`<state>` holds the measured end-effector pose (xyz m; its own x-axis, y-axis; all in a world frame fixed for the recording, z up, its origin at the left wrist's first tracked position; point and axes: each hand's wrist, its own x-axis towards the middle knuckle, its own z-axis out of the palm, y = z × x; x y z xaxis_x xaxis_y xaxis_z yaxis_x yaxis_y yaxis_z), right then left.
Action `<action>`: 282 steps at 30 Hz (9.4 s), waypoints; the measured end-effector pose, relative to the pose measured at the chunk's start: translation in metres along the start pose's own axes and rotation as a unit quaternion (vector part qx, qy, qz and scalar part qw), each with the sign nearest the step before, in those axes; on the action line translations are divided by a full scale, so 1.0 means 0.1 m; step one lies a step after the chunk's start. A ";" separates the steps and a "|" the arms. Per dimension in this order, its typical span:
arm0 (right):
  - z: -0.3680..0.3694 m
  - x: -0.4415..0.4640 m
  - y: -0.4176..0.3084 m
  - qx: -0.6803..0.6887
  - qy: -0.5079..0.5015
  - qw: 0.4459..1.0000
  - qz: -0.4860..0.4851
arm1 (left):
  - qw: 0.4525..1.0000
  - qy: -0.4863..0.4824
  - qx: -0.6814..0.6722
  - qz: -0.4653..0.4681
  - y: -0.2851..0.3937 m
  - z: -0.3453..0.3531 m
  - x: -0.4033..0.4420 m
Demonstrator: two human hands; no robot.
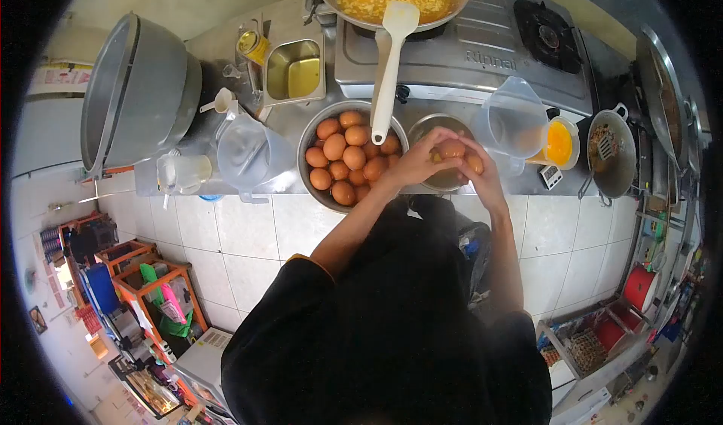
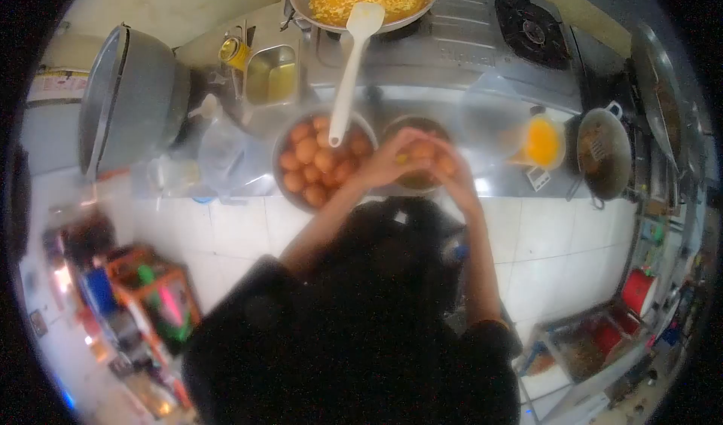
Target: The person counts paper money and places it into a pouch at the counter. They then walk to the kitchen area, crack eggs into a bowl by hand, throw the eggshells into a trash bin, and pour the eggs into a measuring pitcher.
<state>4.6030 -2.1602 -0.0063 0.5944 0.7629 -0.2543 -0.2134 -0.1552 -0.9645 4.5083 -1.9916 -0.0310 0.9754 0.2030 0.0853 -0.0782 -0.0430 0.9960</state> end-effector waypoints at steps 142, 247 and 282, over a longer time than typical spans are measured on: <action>0.59 -0.78 -0.21 -0.191 0.348 0.907 -0.139 | 0.966 0.184 0.134 -0.120 0.19 -0.67 -0.51; 0.26 0.13 -0.39 0.009 0.065 0.998 -0.021 | 0.976 0.006 -0.210 -0.052 0.36 -0.23 0.14; 0.22 -0.06 -0.07 -0.229 0.270 0.921 -0.164 | 1.000 0.004 -0.009 0.029 0.25 -0.20 0.29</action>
<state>4.5835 -2.1500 0.0041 0.8937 0.4119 0.1776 0.3224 -0.3146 -0.8928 4.5307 -1.9670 -0.0028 0.9674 0.2087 0.1437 -0.1389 -0.0374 0.9896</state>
